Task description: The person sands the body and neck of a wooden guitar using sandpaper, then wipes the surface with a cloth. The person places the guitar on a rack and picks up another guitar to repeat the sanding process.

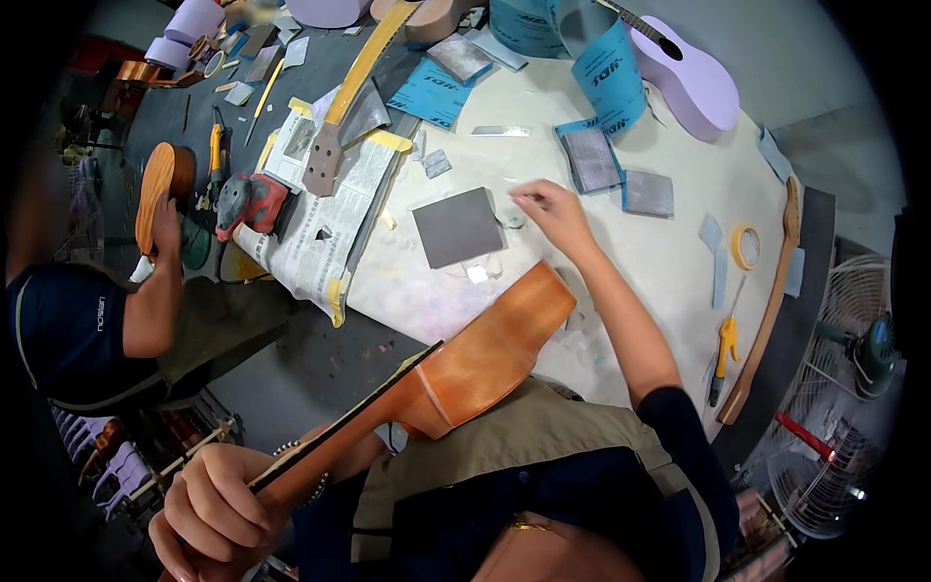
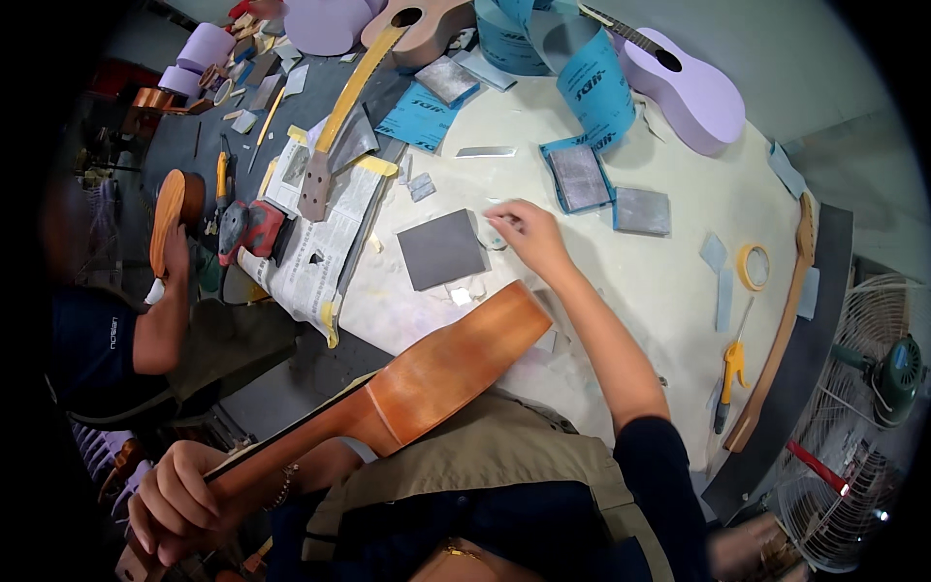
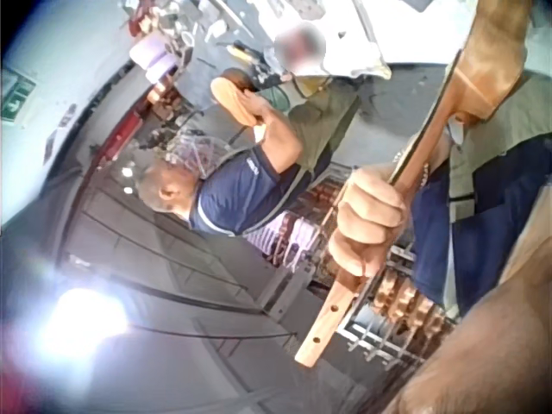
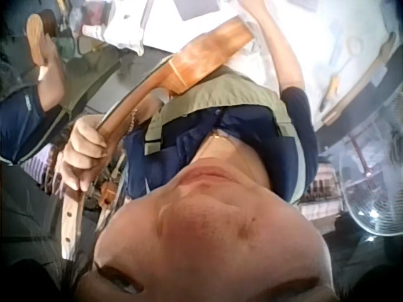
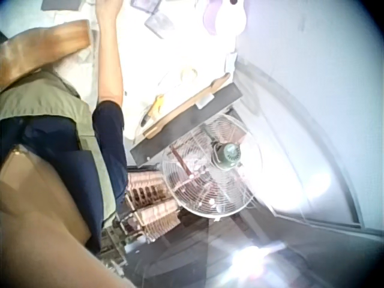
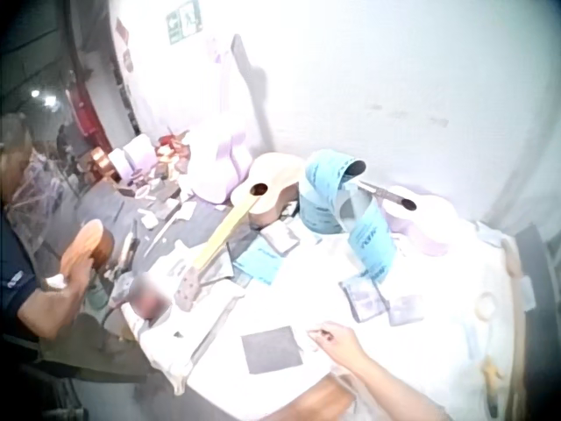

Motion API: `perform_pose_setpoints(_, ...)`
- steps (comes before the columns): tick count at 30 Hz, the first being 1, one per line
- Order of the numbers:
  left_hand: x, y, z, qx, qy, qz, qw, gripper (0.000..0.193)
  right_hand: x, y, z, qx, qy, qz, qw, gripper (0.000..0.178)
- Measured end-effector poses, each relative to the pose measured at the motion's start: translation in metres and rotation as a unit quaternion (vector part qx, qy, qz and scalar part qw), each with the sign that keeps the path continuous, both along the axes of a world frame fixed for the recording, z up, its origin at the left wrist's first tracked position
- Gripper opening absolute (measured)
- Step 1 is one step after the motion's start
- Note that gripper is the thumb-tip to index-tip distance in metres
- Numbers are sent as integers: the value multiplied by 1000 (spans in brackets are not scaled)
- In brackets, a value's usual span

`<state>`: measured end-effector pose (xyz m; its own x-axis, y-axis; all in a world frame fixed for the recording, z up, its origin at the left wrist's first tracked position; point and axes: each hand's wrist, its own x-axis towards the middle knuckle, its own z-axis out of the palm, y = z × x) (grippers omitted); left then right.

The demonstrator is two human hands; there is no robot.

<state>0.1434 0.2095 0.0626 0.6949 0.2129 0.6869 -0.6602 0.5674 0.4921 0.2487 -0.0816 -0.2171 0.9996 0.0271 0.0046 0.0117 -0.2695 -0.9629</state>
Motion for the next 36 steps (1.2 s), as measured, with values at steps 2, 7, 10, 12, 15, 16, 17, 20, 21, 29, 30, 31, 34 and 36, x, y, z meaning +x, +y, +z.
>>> perform_pose_setpoints(2,-6,3,1,10,11,16,1000,14,50,32,-1,-101,22,120,987,14)
perform_pose_setpoints(7,-4,14,-9,8,-34,-9,999,8,112,87,-39,-299,-179,58,935,21)
perform_pose_setpoints(10,-4,11,-4,38,-15,-46,998,21,115,96,-40,-355,-198,108,907,22)
perform_pose_setpoints(12,-1,15,-9,30,-15,-65,997,19,106,82,-33,-325,-262,93,904,22)
perform_pose_setpoints(15,-17,23,-19,-24,-47,16,998,15,71,65,14,-259,-406,44,875,20)
perform_pose_setpoints(16,-20,18,-12,-18,-46,29,998,14,54,62,38,-231,-456,22,859,19)
perform_pose_setpoints(17,-22,14,-12,-19,-48,38,998,12,39,57,54,-228,-475,5,850,18)
perform_pose_setpoints(20,-25,4,-7,-7,-33,13,999,12,-4,41,93,-222,-529,-59,817,17)
perform_pose_setpoints(21,-28,1,-4,2,-25,3,1000,13,-14,37,104,-216,-538,-59,813,18)
perform_pose_setpoints(29,-22,-21,-6,45,-61,-93,993,17,-108,32,164,102,-114,-66,986,32)
perform_pose_setpoints(30,-23,-26,-5,55,-56,-86,993,21,-120,33,174,123,-96,-59,986,30)
perform_pose_setpoints(31,-20,-29,-2,89,-56,-78,991,25,-128,32,184,138,-82,-53,986,27)
perform_pose_setpoints(34,-14,-39,5,176,-20,-76,981,33,-150,33,193,113,-78,-9,991,22)
perform_pose_setpoints(36,-15,-50,10,228,-9,-39,973,35,-155,40,200,60,-45,1,997,19)
